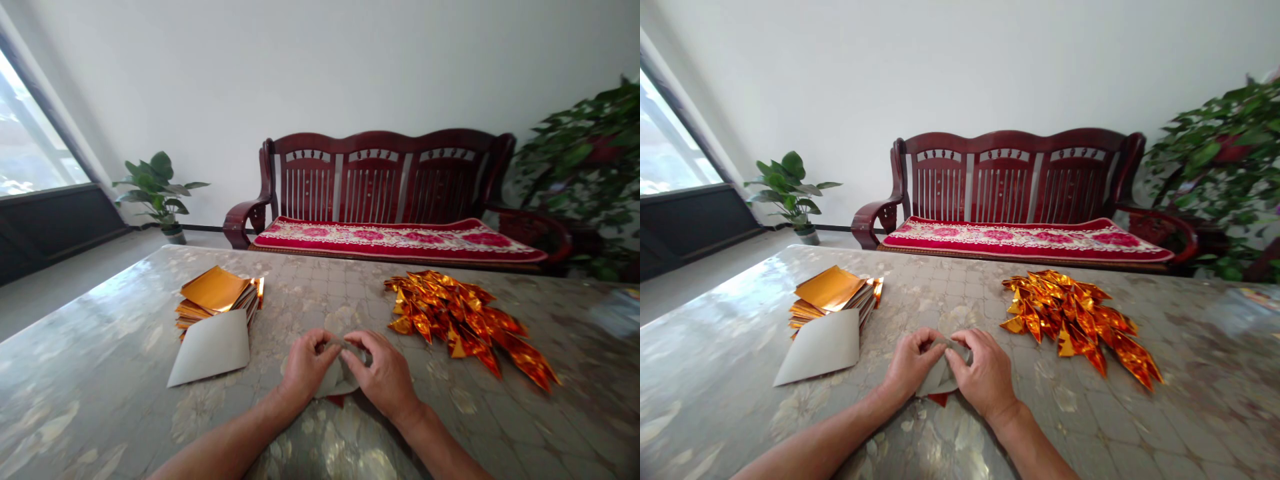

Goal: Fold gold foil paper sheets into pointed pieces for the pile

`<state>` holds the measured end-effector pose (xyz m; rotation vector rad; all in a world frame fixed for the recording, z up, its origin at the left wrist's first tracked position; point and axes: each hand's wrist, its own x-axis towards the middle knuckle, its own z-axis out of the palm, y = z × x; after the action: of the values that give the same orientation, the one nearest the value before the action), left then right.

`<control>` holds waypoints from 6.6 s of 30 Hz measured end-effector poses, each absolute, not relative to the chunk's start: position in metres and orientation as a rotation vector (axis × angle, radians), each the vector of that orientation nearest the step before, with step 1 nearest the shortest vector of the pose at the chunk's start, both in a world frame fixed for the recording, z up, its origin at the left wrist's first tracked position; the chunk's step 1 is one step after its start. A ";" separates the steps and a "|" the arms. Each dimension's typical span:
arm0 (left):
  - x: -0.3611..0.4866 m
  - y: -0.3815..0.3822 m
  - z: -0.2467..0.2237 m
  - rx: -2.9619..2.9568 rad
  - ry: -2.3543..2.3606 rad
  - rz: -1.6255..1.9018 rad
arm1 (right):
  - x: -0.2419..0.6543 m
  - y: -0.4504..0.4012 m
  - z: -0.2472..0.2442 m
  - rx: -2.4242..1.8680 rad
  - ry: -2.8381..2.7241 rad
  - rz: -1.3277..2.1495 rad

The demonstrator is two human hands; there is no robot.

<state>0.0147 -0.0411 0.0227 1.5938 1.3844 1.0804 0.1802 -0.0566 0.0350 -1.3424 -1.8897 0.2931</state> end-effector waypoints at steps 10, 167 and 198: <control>0.017 -0.045 0.022 1.634 1.387 1.065 | 0.178 -0.058 0.035 -1.328 -1.907 0.153; 0.008 -0.023 0.013 1.399 1.453 1.183 | 0.177 -0.055 0.015 -1.340 -1.756 0.145; 0.012 -0.021 0.013 1.229 1.245 1.235 | 0.179 -0.042 0.016 -1.254 -1.544 0.757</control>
<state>0.0123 -0.0214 0.0131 1.2288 1.2446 1.2350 0.1785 -0.0420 0.0156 -1.2541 -1.5436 0.7573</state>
